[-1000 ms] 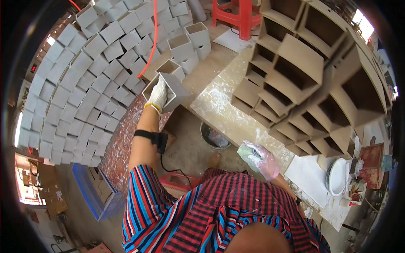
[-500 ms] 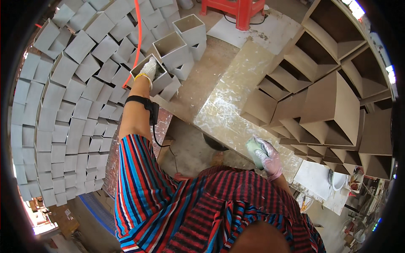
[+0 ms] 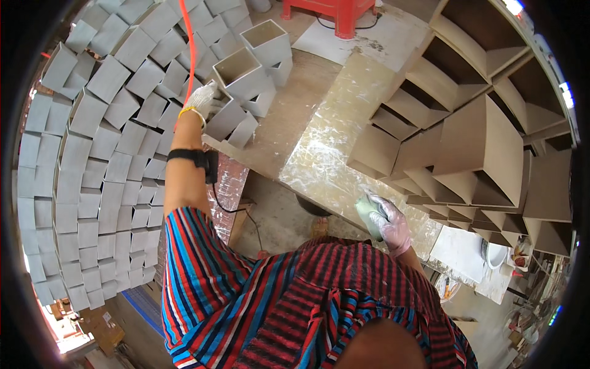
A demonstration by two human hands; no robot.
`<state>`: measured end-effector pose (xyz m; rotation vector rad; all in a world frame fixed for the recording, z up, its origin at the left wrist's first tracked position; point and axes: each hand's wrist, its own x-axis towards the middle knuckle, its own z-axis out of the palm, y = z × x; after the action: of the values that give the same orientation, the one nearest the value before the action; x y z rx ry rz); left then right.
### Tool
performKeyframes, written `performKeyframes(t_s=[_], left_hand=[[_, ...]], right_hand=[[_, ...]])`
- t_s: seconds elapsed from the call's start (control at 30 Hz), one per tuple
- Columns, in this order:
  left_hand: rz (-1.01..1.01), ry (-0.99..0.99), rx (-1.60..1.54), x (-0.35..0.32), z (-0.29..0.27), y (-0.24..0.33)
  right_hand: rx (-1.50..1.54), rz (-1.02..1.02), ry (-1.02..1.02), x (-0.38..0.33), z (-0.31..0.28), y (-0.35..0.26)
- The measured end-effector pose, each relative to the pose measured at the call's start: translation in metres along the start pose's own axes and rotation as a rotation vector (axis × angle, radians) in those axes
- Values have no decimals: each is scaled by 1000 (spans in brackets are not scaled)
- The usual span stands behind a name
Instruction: Cleaning the interior and exterior surfaces of small wooden or fiberboard boxes using a cloth and white liquid.
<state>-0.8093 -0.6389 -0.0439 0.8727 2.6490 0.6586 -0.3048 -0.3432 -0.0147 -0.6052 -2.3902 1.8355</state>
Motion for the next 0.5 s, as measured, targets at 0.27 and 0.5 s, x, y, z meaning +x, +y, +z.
performKeyframes(t_s=[0.27,0.5], left_hand=[[391,341,570,-132,-42,235],[758,-97,500,-238,-51,416]], right_hand=[[-116,-26,19,-16,-18,-24],[-328,-238,-82,-51,-62,-18]])
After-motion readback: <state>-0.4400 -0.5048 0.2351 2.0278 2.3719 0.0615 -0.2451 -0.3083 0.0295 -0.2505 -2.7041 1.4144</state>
